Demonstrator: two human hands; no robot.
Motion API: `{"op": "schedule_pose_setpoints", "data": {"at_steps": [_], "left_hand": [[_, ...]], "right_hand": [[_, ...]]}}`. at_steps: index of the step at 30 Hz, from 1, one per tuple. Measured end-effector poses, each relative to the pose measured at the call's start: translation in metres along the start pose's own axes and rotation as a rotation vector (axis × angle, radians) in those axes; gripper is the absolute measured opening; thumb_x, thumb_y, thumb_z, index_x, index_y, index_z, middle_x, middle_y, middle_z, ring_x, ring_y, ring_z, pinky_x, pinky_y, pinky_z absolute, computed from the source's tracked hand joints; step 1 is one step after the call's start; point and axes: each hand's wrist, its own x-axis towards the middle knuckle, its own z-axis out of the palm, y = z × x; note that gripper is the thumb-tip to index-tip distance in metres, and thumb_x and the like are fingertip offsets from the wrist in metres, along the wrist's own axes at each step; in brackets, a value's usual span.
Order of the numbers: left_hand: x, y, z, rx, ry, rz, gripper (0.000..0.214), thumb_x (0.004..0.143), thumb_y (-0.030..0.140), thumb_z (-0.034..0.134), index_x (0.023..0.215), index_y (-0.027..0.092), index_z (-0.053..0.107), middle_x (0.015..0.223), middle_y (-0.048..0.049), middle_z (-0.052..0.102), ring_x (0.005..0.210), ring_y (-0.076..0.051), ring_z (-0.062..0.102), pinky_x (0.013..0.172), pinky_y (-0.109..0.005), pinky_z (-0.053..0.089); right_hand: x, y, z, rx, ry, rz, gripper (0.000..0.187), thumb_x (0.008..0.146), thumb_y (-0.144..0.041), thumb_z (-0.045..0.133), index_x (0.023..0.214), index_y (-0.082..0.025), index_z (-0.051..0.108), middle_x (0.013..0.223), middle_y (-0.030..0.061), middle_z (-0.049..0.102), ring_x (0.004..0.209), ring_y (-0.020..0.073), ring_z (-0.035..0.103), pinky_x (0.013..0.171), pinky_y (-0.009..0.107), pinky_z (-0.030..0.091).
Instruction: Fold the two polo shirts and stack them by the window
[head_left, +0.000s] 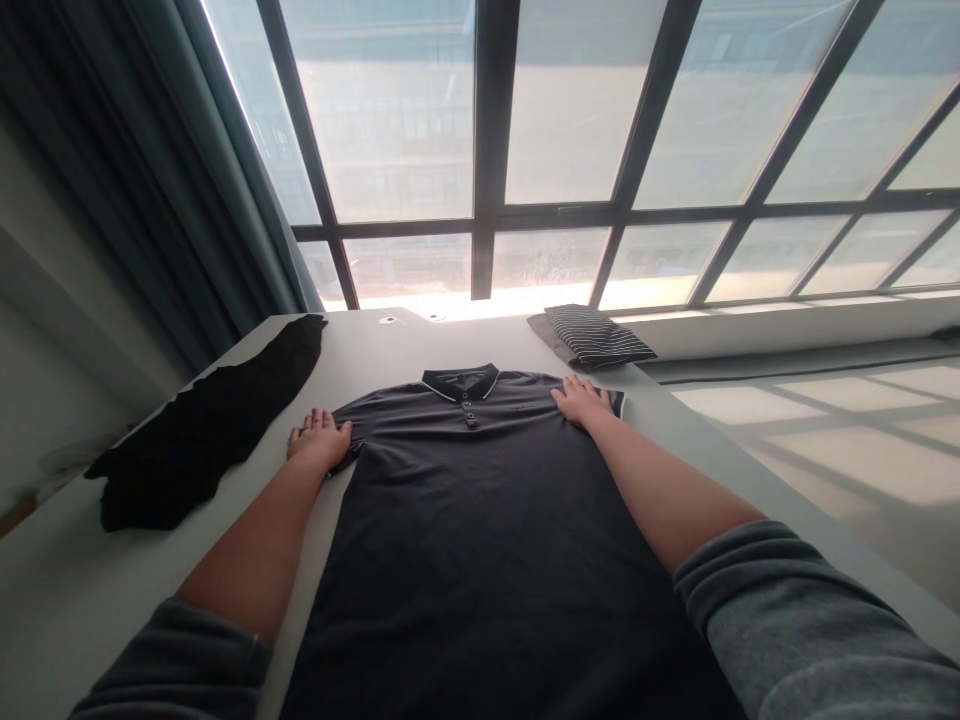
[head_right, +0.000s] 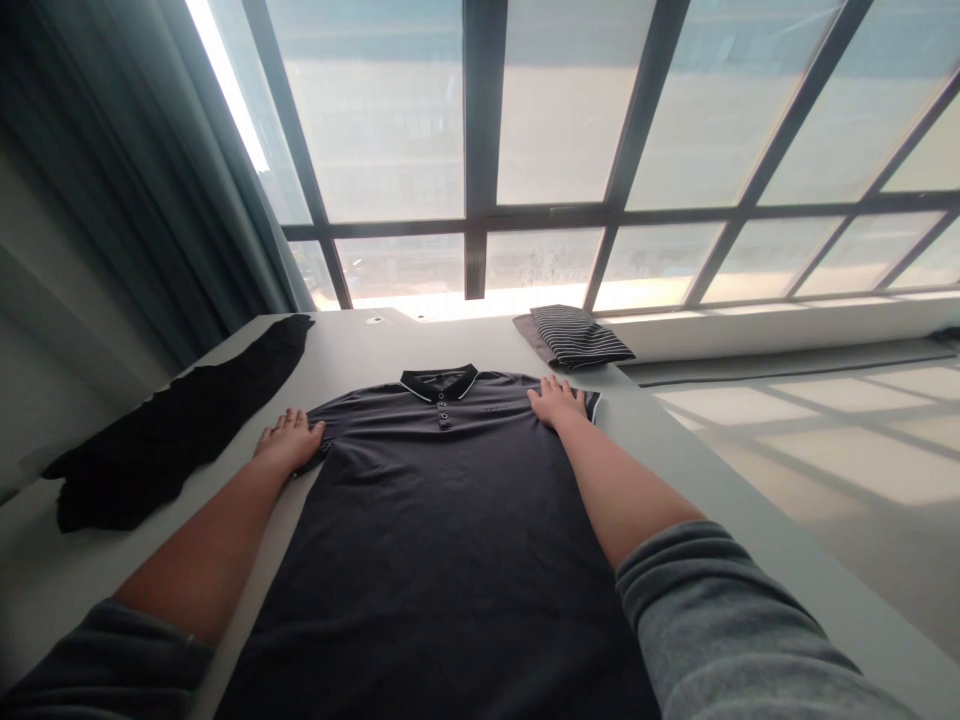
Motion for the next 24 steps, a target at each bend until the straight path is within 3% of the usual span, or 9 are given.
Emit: {"op": "schedule_pose_setpoints", "data": {"at_steps": [16,24], "left_hand": [[-0.008,-0.012,-0.003,-0.014,0.007,-0.059,0.082,0.099,0.055,0.021,0.161,0.002,0.034,0.170,-0.0194,0.024,0.159,-0.032,0.024,0.128,-0.053,0.024],[-0.013,-0.003,-0.008,0.011,0.001,-0.136,0.084,0.099,0.052,0.026,0.158,-0.007,0.033,0.167,-0.0274,0.024,0.157,-0.037,0.027,0.127,-0.053,0.025]], "right_hand": [[-0.009,-0.003,-0.003,0.030,0.029,0.086,0.081,0.101,-0.060,0.006,0.170,-0.017,0.010,0.173,0.0018,-0.003,0.163,0.0254,0.002,0.131,0.059,0.007],[-0.010,-0.006,-0.002,0.060,0.025,0.177,0.085,0.101,-0.063,0.007,0.169,-0.012,0.007,0.173,0.0066,-0.007,0.162,0.0280,-0.002,0.131,0.061,0.004]]}}
